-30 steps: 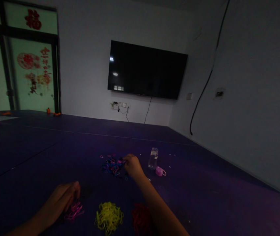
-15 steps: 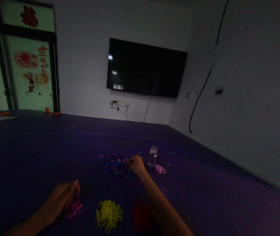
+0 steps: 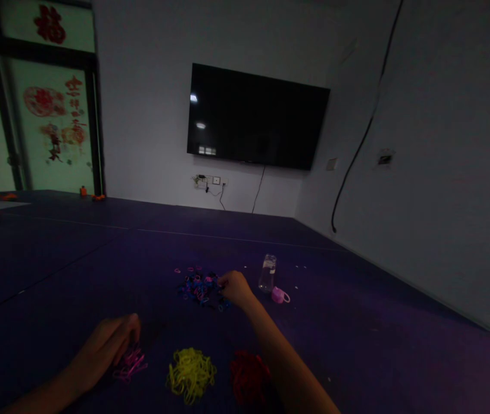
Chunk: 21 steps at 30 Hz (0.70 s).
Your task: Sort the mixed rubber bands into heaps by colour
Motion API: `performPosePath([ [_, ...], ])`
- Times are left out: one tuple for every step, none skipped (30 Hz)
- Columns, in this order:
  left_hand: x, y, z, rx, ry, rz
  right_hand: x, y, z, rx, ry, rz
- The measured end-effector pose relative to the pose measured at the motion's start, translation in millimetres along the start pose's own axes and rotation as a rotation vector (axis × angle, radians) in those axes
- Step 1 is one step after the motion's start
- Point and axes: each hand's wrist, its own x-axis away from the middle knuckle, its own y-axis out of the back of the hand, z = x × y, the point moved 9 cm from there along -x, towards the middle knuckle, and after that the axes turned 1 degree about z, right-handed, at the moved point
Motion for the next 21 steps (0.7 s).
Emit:
performPosePath([
  [0, -0.3, 0, -0.001, 0.000, 0.003, 0, -1, -1, 0.021, -0.007, 0.005],
  [0, -0.1, 0, -0.001, 0.002, 0.001, 0, -1, -1, 0.039, -0.011, 0.006],
  [1, -0.2, 0, -0.001, 0.004, 0.001, 1, -1, -1, 0.053, -0.011, 0.004],
  [1, -0.4, 0, -0.002, 0.007, 0.000, 1, 0, -1, 0.061, -0.005, 0.003],
  [2, -0.3, 0, -0.003, 0.010, -0.003, 2, 0, 0, 0.066, 0.005, 0.005],
  [2, -0.2, 0, -0.004, 0.013, -0.008, 3, 0, 1, 0.071, 0.019, 0.010],
  [3, 0.1, 0, -0.002, 0.015, -0.015, 3, 0, 2, 0.077, 0.032, 0.014],
  [3, 0.6, 0, 0.000, 0.015, -0.023, 3, 0, 3, 0.085, 0.040, 0.018],
  [3, 0.9, 1, 0.003, 0.014, -0.028, 4, 0, 3, 0.094, 0.042, 0.022],
  [3, 0.6, 1, 0.004, 0.011, -0.026, 4, -1, 3, 0.106, 0.040, 0.027],
  [3, -0.2, 1, 0.003, 0.007, -0.016, 4, -1, 3, 0.120, 0.038, 0.033],
  [2, -0.9, 1, 0.002, 0.007, -0.008, 4, -1, 3, 0.138, 0.035, 0.038],
  [2, -1.1, 1, 0.001, 0.009, -0.004, 4, -2, 4, 0.161, 0.032, 0.043],
  [2, -0.9, 1, 0.001, 0.015, -0.005, 4, -3, 4, 0.185, 0.032, 0.047],
  [2, -0.4, 1, 0.001, 0.023, -0.011, 4, -4, 4, 0.206, 0.034, 0.051],
  [2, 0.3, 1, 0.002, 0.029, -0.019, 4, -5, 5, 0.222, 0.035, 0.052],
  [2, 0.8, 1, 0.002, 0.033, -0.026, 3, -5, 5, 0.230, 0.035, 0.050],
  [2, 0.9, 1, 0.003, 0.036, -0.029, 3, -5, 6, 0.235, 0.038, 0.047],
  [3, 0.8, 0, 0.003, 0.038, -0.031, 3, -4, 7, 0.241, 0.047, 0.044],
  [3, 0.6, 1, 0.004, 0.041, -0.032, 2, -3, 9, 0.253, 0.064, 0.042],
  [4, 0.7, 1, 0.006, 0.044, -0.037, 2, -2, 13, 0.271, 0.087, 0.045],
])
